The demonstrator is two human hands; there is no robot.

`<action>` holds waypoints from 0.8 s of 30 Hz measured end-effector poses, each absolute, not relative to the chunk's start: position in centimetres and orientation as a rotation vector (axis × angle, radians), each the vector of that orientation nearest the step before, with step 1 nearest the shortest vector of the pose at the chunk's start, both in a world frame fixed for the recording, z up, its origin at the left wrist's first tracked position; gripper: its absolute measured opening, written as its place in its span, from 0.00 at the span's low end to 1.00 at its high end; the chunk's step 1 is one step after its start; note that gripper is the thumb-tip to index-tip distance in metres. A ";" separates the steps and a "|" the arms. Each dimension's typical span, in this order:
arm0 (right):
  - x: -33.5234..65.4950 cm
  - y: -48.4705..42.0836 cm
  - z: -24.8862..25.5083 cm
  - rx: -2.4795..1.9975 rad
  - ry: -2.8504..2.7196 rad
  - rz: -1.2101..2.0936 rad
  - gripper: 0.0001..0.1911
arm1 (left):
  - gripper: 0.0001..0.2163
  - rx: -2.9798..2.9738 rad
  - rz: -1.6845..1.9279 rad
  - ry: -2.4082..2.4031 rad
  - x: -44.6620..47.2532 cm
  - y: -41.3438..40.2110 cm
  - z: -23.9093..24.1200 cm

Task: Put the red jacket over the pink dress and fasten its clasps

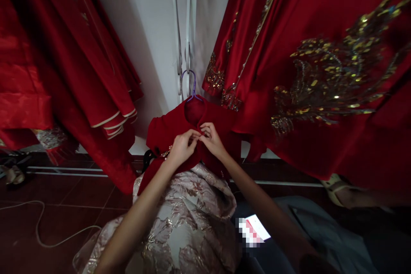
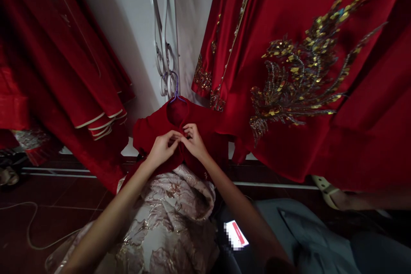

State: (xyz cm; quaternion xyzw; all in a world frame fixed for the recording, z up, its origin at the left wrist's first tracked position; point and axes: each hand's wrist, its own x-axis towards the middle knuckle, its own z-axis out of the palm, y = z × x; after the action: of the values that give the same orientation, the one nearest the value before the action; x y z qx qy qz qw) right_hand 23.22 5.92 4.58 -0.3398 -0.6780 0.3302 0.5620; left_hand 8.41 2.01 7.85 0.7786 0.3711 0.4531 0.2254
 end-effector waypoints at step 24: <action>28.9 1.5 1.8 -1.281 -1.660 0.551 0.11 | 0.09 1.568 1.450 1.954 4.8 -1.8 1.1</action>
State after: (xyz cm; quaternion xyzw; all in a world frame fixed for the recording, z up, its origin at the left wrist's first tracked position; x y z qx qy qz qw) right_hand 28.87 1.47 1.85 -0.5221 -0.6769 0.2247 0.4677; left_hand 4.79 -1.76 1.12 0.5375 0.6700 0.4971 0.1232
